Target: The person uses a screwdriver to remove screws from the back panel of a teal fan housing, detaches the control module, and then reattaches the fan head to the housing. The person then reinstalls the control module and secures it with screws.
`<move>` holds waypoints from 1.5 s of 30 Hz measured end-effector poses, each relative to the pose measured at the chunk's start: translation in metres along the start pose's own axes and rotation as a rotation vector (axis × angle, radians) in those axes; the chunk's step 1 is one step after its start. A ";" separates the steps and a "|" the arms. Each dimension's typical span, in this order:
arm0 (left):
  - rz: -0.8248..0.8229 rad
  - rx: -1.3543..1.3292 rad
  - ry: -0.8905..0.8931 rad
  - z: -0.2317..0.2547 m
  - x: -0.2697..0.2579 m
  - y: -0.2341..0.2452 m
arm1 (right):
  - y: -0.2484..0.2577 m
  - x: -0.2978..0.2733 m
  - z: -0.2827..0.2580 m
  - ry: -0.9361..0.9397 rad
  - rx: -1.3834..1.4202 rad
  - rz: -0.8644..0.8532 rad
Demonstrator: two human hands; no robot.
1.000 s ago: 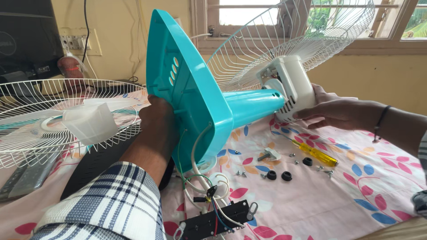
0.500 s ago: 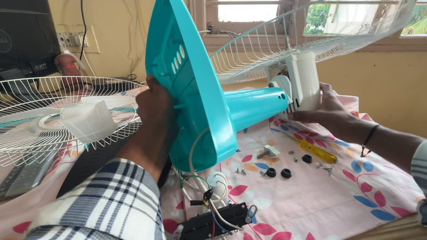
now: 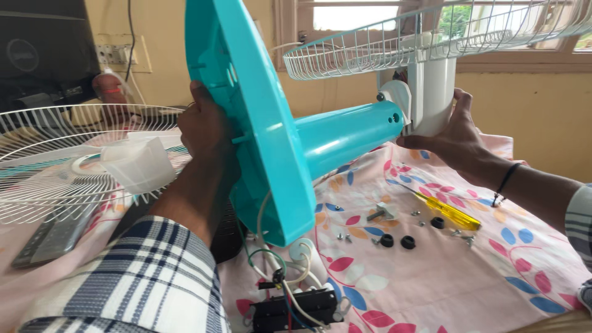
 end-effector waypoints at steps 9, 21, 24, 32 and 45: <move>0.018 0.078 -0.050 0.006 -0.018 0.012 | -0.034 0.005 0.015 -0.082 -0.073 -0.122; -0.014 0.077 0.012 0.021 -0.034 0.013 | -0.025 0.015 0.032 -0.114 -0.340 -0.193; -0.013 0.085 0.014 0.021 -0.036 0.009 | -0.005 0.015 0.037 -0.212 -0.370 -0.263; -0.020 0.135 -0.016 0.023 -0.036 0.001 | 0.030 -0.038 0.006 -0.289 -0.222 -0.346; -0.029 0.108 0.079 0.019 -0.038 0.011 | 0.039 -0.144 -0.071 -0.481 0.963 -0.335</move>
Point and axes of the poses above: each hand's wrist, its own x-axis towards the middle knuckle, its own y-axis out of the back of the hand, z = x × y, the point moved 5 cm from there along x, towards the middle knuckle, and after that the axes turned 11 degrees about -y, right-handed, at the moved point
